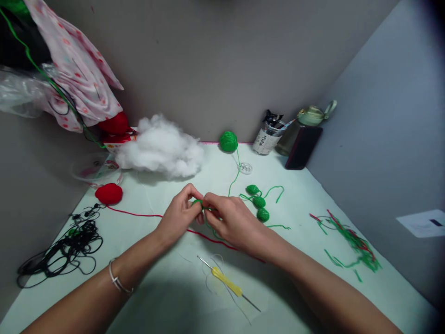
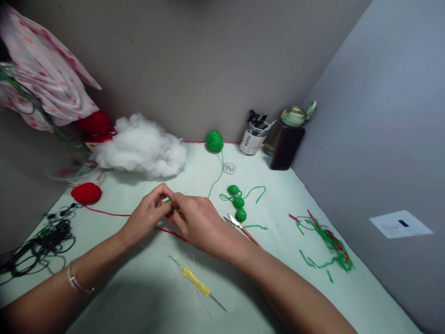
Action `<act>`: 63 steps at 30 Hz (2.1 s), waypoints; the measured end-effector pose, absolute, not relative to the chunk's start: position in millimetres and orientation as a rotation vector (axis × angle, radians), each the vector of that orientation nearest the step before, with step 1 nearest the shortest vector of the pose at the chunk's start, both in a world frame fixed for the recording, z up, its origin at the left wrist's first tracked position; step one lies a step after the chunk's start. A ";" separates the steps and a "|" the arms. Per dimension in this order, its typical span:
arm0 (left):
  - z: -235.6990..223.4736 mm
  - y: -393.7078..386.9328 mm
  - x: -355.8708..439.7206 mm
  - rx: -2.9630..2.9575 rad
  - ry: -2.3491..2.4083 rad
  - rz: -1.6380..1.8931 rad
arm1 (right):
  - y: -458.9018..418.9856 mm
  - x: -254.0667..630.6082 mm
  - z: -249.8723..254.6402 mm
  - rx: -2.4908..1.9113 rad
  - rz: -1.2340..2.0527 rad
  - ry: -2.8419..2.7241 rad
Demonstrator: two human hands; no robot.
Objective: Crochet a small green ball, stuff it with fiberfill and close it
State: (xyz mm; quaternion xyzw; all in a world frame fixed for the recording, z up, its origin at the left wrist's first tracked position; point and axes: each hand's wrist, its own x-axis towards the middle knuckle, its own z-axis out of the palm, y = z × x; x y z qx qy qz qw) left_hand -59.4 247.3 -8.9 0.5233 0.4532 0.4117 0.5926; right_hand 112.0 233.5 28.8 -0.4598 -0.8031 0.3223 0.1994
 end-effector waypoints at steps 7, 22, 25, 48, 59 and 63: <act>-3.1 245.2 -63.5 0.982 0.810 0.864 | 242.6 120.7 29.9 -1.279 1.029 -2.121; -16.8 252.0 -64.3 1.205 0.930 0.829 | 243.8 122.3 31.2 -1.250 1.308 -2.127; -19.3 252.7 -64.6 1.177 0.917 0.794 | 246.5 120.8 29.2 -1.283 1.139 -2.207; 23.1 203.9 -67.8 0.719 0.728 0.933 | 123.8 149.2 -1.2 -1.476 0.848 -2.651; 13.0 123.1 -62.5 0.787 0.737 0.935 | 96.8 191.1 16.8 -1.272 1.288 -1.427; 11.9 98.8 -53.3 0.868 0.770 0.908 | 96.0 189.8 17.6 -1.122 1.420 -1.404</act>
